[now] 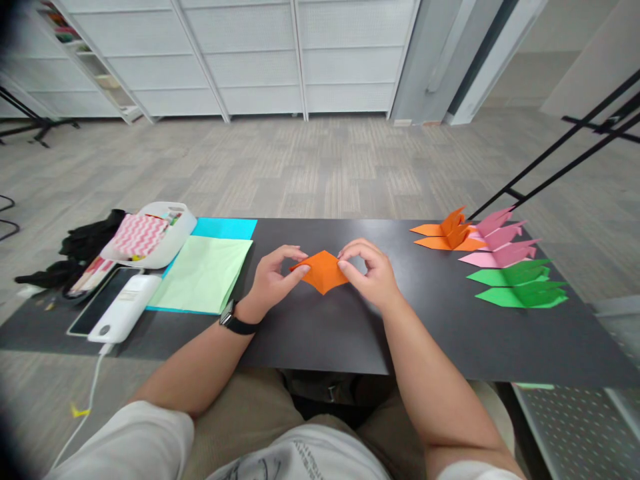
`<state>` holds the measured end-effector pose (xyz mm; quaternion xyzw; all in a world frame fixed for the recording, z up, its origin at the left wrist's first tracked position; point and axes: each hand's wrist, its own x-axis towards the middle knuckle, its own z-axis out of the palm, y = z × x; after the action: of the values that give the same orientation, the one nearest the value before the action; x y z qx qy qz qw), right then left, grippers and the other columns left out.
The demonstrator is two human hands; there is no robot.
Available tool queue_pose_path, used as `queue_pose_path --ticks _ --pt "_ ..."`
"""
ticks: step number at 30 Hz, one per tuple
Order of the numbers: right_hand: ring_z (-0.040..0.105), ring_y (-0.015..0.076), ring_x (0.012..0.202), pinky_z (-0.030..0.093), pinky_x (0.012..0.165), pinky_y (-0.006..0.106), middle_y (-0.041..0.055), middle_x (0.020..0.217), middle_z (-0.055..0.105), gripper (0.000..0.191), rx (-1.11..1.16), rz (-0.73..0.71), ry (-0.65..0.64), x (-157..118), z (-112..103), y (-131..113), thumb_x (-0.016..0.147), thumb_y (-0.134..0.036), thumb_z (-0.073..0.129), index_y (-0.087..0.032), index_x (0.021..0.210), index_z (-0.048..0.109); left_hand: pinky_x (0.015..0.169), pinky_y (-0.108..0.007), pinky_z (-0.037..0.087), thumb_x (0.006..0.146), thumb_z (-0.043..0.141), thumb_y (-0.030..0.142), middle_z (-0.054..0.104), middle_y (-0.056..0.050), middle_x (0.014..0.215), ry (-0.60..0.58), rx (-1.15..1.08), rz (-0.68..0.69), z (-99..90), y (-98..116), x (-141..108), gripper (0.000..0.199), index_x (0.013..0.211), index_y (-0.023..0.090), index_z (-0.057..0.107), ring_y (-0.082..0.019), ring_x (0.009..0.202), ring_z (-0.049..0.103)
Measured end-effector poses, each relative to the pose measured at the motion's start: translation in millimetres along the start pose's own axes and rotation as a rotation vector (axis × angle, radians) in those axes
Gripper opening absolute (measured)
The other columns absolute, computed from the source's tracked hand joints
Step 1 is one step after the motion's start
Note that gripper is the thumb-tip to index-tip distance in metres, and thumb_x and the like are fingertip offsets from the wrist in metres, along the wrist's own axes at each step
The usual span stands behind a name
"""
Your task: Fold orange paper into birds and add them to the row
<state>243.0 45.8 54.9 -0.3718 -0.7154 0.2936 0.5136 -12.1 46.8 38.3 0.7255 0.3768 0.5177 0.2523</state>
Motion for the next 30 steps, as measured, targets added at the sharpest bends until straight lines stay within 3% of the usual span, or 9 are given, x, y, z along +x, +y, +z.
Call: queue_pose_path --ticks 2,4,6,8,11,15,23,30 --pt "0.072 0.0232 0.093 0.060 0.089 0.043 0.0039 0.097 0.076 0.019 0.081 0.140 -0.049 1.0 -4.5 6.9 0.097 -0.047 0.072 -0.028 0.097 0.074 0.089 -0.034 0.059 0.096 0.076 0.039 0.076 -0.004 0.097 -0.022 -0.105 -0.168 4.2 -4.3 -1.6 0.023 0.111 0.022 0.074 -0.018 0.089 0.072" --pt "0.073 0.0236 0.099 0.060 0.093 0.043 0.0042 0.104 0.077 0.023 0.079 0.240 0.021 2.0 -7.4 15.5 0.096 -0.048 0.072 -0.029 0.109 0.074 0.077 -0.028 0.057 0.095 0.076 0.041 0.073 -0.002 0.090 -0.073 -0.213 -0.343 9.5 -11.5 -2.8 0.030 0.117 0.021 0.071 -0.015 0.080 0.069" --pt "0.072 0.0243 0.105 0.058 0.098 0.045 0.0051 0.110 0.076 0.023 -0.029 0.252 0.089 2.4 -7.1 24.6 0.096 -0.046 0.072 -0.029 0.111 0.075 0.071 -0.026 0.053 0.094 0.075 0.039 0.072 0.000 0.084 -0.149 -0.266 -0.483 15.1 -19.6 -3.9 0.031 0.118 0.020 0.069 -0.014 0.073 0.067" --pt "0.071 0.0259 0.111 0.056 0.103 0.048 0.0063 0.114 0.074 0.020 -0.207 0.199 0.062 1.3 -3.2 32.8 0.095 -0.043 0.071 -0.029 0.108 0.077 0.069 -0.026 0.052 0.093 0.074 0.034 0.072 0.002 0.080 -0.194 -0.186 -0.542 19.8 -25.7 -4.9 0.027 0.115 0.021 0.067 -0.014 0.071 0.066" --pt "0.066 0.0301 0.121 0.051 0.112 0.054 0.0095 0.124 0.070 0.019 -0.461 0.118 -0.065 -3.2 7.5 42.5 0.093 -0.038 0.073 -0.029 0.107 0.080 0.071 -0.029 0.051 0.092 0.072 0.027 0.074 0.002 0.083 -0.202 0.080 -0.472 24.6 -28.7 -6.1 0.020 0.111 0.024 0.069 -0.016 0.074 0.068" --pt "0.059 0.0352 0.132 0.048 0.114 0.060 0.0133 0.139 0.064 0.023 -0.681 0.115 -0.135 -9.2 20.9 50.5 0.096 -0.034 0.070 -0.027 0.115 0.081 0.072 -0.033 0.052 0.093 0.070 0.023 0.077 0.001 0.089 -0.222 0.289 -0.354 28.2 -27.6 -6.6 0.022 0.114 0.027 0.068 -0.020 0.078 0.071" --pt "0.057 0.0349 0.134 0.046 0.115 0.059 0.0115 0.144 0.062 0.025 -0.762 0.143 -0.216 -9.4 29.4 57.4 0.096 -0.031 0.070 -0.030 0.117 0.083 0.078 -0.037 0.053 0.096 0.069 0.026 0.075 -0.001 0.084 -0.301 0.466 -0.273 28.2 -28.6 -7.5 0.026 0.122 0.024 0.067 -0.024 0.080 0.071" --pt "0.056 0.0353 0.136 0.044 0.117 0.059 0.0111 0.144 0.063 0.026 -0.793 0.123 -0.270 -8.5 31.3 58.0 0.096 -0.030 0.071 -0.031 0.118 0.084 0.100 -0.048 0.052 0.096 0.069 0.023 0.074 -0.009 0.119 -0.340 0.593 -0.123 22.9 -23.1 -4.9 0.034 0.129 0.022 0.066 -0.030 0.111 0.067"
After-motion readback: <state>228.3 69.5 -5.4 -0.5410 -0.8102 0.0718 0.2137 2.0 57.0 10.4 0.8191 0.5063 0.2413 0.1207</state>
